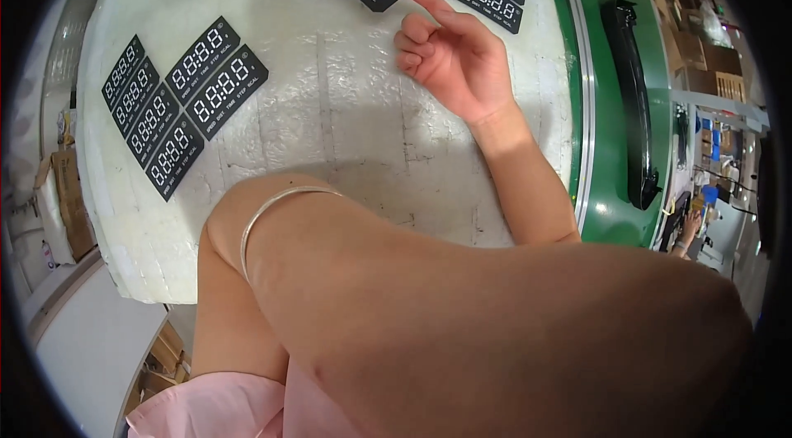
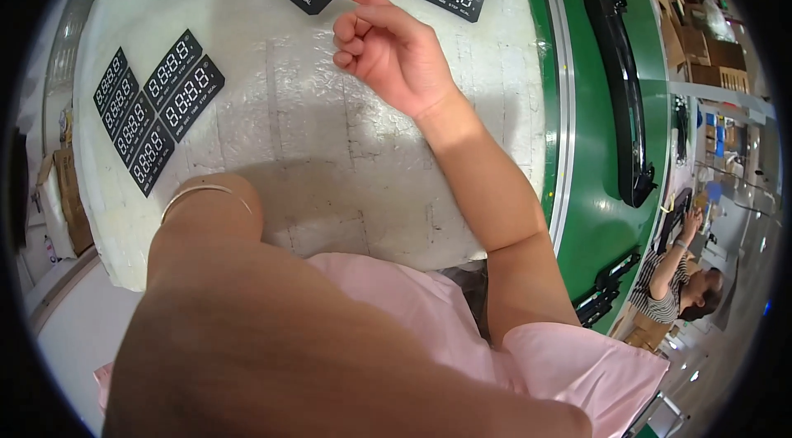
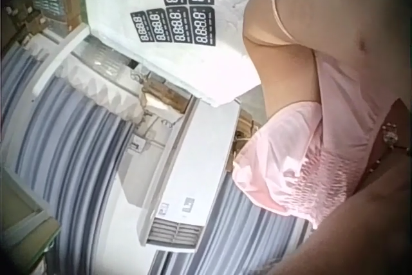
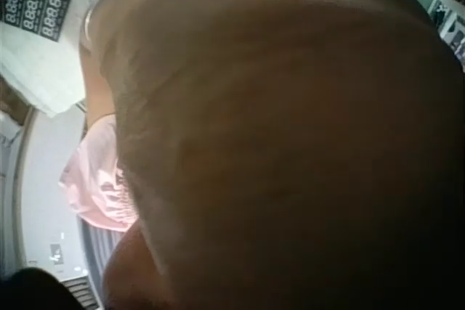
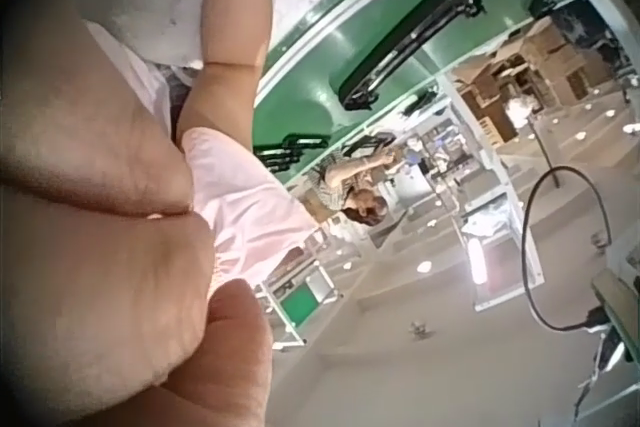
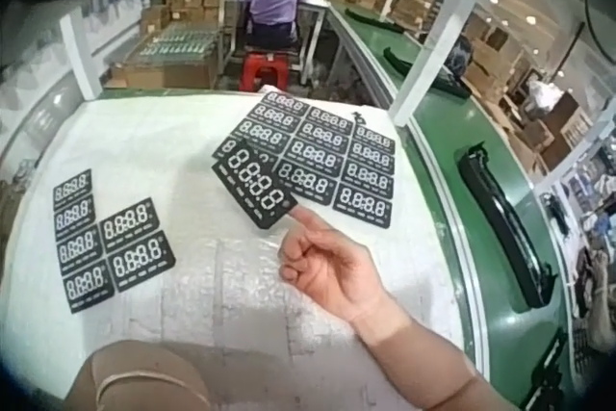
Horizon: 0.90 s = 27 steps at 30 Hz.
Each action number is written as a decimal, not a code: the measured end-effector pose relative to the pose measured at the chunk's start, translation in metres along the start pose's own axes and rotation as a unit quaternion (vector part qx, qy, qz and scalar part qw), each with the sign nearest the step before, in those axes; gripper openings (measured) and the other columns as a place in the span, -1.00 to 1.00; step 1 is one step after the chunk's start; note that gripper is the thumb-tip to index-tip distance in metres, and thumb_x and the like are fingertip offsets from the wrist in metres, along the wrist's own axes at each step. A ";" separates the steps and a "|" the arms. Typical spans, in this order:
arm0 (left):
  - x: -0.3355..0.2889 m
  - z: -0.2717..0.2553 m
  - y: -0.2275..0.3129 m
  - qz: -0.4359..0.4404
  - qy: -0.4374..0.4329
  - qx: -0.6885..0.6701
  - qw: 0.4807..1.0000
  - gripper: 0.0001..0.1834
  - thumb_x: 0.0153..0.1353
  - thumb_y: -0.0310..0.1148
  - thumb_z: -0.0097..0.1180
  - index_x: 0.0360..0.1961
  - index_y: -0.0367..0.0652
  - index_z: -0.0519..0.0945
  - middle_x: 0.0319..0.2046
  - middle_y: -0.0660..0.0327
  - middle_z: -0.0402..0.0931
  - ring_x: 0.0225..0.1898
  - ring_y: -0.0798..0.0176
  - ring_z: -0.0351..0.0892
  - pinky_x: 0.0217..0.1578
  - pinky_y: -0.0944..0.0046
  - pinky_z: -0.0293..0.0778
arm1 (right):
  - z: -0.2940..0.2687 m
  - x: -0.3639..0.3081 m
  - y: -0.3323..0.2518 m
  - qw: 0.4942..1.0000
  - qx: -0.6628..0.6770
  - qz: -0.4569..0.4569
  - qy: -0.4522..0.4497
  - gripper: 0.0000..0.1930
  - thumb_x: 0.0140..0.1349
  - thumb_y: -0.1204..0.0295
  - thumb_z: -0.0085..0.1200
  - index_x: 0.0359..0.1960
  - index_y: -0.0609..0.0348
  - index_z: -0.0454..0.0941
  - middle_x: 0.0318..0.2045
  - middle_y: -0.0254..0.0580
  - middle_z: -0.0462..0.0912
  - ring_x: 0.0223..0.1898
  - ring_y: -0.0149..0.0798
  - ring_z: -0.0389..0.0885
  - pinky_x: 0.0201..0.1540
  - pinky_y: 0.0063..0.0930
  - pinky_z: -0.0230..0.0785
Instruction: Applying digital display labels to plastic treadmill console housings on an assembly line.
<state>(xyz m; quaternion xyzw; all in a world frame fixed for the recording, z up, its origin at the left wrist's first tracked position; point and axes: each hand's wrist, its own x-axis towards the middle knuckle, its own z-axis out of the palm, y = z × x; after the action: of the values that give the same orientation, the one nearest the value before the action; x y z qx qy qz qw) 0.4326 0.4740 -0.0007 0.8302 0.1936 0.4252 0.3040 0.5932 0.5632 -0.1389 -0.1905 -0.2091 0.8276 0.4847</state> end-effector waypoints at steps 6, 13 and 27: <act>-0.008 -0.011 -0.008 0.026 -0.012 -0.007 1.000 -0.83 -0.02 -0.25 0.17 -0.49 -0.03 0.46 -0.38 0.26 0.54 -0.41 0.23 0.49 -0.38 0.15 0.42 | -0.002 0.003 0.015 0.999 -0.012 0.004 0.032 -0.52 0.22 0.41 -0.04 0.19 0.21 0.21 -0.45 -0.20 0.48 -0.45 -0.39 0.33 -0.26 -0.43 0.29; -0.002 -0.007 -0.001 0.048 -0.028 -0.003 0.998 -0.84 -0.03 -0.26 0.17 -0.50 -0.04 0.46 -0.40 0.26 0.53 -0.42 0.24 0.49 -0.40 0.16 0.42 | 0.003 -0.006 0.009 0.998 -0.044 -0.018 0.050 -0.58 0.23 0.36 -0.06 0.13 0.15 0.35 -0.44 -0.27 0.35 -0.38 -0.35 0.22 -0.27 -0.50 0.16; -0.006 -0.007 0.009 0.076 -0.054 -0.044 0.995 -0.85 -0.05 -0.28 0.15 -0.52 -0.06 0.46 -0.44 0.25 0.51 -0.43 0.24 0.49 -0.42 0.19 0.42 | 0.006 -0.004 0.010 0.997 -0.062 -0.025 0.039 -0.54 0.19 0.43 -0.01 0.14 0.21 0.25 -0.45 -0.22 0.47 -0.44 -0.39 0.33 -0.25 -0.44 0.28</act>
<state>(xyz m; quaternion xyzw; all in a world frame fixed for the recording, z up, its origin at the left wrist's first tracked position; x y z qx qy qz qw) 0.4240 0.4660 0.0046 0.8502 0.0942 0.4095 0.3171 0.5846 0.5544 -0.1383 -0.2475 -0.2456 0.7927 0.5000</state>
